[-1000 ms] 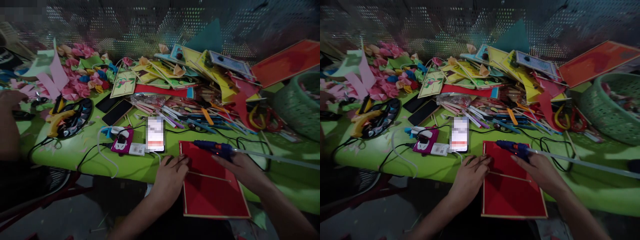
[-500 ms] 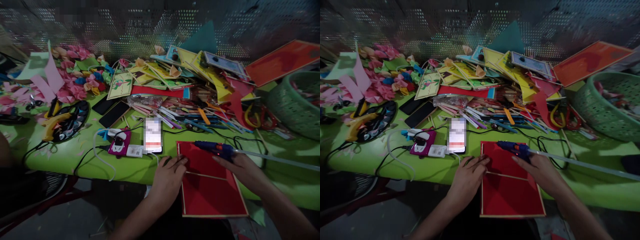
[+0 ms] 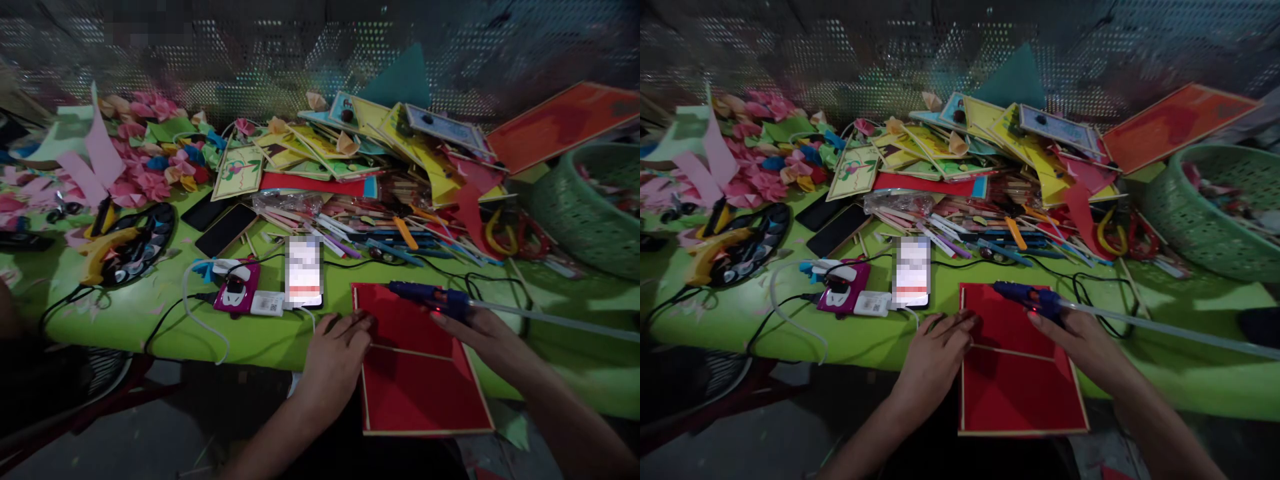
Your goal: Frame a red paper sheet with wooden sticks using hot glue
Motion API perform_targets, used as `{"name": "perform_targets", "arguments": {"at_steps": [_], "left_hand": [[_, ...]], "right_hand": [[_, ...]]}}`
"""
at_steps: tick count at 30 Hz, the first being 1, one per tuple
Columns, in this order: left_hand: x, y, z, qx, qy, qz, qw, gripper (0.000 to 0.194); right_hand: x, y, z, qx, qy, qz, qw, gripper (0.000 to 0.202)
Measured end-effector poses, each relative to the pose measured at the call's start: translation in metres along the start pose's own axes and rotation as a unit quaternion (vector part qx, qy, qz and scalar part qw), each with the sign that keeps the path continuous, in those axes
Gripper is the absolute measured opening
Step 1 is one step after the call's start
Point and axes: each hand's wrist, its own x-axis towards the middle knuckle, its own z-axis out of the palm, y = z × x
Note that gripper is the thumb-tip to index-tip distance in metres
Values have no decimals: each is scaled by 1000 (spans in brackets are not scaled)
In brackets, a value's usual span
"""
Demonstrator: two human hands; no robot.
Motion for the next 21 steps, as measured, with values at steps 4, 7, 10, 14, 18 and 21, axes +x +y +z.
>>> {"name": "perform_targets", "arguments": {"at_steps": [4, 7, 10, 14, 18, 21], "left_hand": [[0, 0, 0, -6, 4, -1, 1000, 23], [1, 0, 0, -20, 6, 1, 1000, 20], [1, -1, -1, -28, 1, 4, 1000, 18], [1, -1, -1, -31, 9, 5, 999, 18], [0, -1, -1, -24, 10, 4, 1000, 22], [0, -1, -1, -21, 5, 6, 1000, 22]], "right_hand": [[0, -3, -1, 6, -42, -10, 999, 55], [0, -11, -3, -15, -35, -8, 999, 55], [0, -14, -4, -31, -32, 1, 999, 54], [0, -10, -3, -59, -28, -13, 998, 52], [1, -5, -1, -45, -32, -34, 998, 50], [2, 0, 1, -31, -34, -36, 998, 51]]}}
